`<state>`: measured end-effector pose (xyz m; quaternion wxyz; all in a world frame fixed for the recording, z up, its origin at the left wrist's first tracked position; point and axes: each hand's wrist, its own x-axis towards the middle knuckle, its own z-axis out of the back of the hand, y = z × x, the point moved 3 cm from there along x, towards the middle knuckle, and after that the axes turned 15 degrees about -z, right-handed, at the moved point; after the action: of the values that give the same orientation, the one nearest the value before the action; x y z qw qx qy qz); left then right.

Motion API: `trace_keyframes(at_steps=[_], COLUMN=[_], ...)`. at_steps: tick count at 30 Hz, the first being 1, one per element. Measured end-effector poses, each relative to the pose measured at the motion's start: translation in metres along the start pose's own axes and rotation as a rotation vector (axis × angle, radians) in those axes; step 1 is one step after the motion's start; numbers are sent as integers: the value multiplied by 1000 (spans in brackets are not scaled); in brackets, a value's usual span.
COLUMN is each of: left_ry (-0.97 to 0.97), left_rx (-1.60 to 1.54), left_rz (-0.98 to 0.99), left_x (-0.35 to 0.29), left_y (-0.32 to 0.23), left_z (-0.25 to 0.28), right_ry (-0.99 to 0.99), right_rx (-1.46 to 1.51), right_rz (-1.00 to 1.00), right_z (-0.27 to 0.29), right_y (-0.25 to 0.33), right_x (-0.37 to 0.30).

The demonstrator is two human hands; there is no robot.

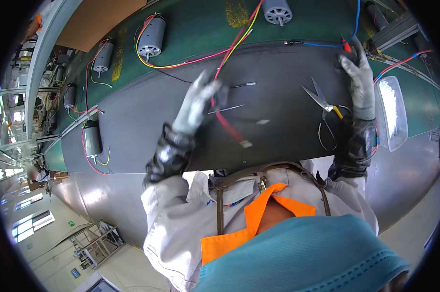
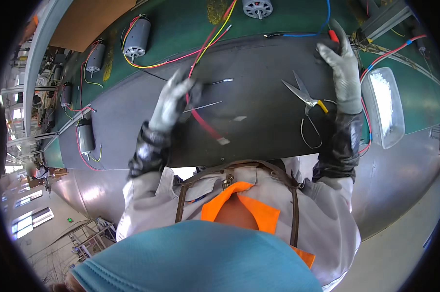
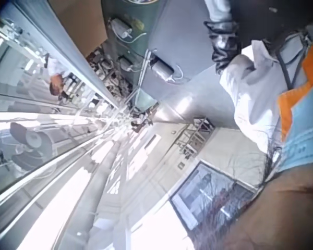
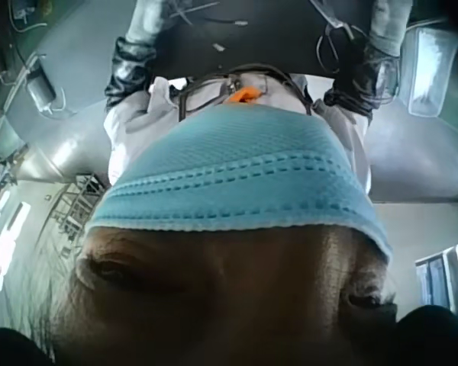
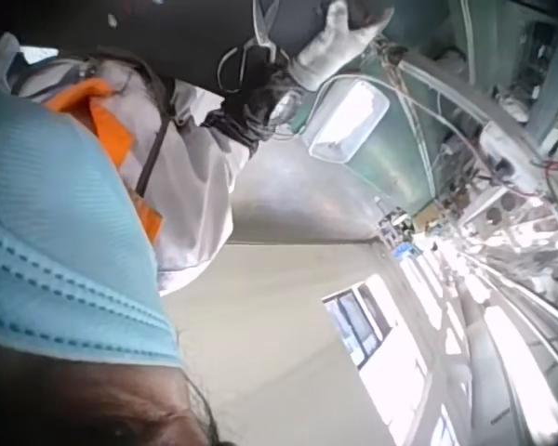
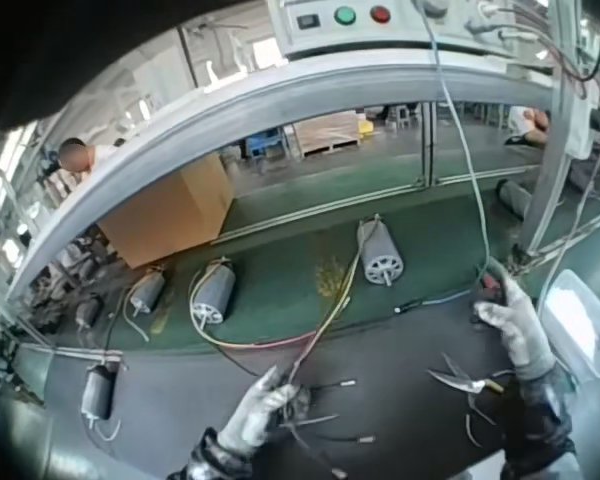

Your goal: Connecting wires and assembling internal components of electric motors on a production line.

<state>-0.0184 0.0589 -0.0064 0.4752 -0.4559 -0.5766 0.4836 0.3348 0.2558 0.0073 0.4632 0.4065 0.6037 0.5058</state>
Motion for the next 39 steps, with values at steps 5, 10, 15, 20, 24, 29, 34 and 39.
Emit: trace_keyframes(at_steps=[5,10,15,20,24,29,34,39], left_ry=[157,432,291,25,-77,-128,-159,-195], left_rx=[-89,-59,-94,-407,-448,-403,-381,-418], left_rz=[358,514,127,-7,-104,-25,-10,80], left_x=[-116,-131,-73,-3,4,-1,0,3], left_y=[-2,7,-6,22,15,14,5,5], left_z=[14,-17,-46,-80,-103,-104,-107,-111], right_ry=[580,1050,650,330,171,59,-1,-41], right_rx=[-704,-819,-656,-85,-209,-266,-668,-422], right_rz=[-447,359,331,132,164,267,547,544], right_z=[-82,-130,-106,-97,-97,-97,-90,-93], right_y=[17,-59,-21,-11,-23,-23,-27,-43], right_x=[-31,-82,-105,-128,-128,-133,-128,-125])
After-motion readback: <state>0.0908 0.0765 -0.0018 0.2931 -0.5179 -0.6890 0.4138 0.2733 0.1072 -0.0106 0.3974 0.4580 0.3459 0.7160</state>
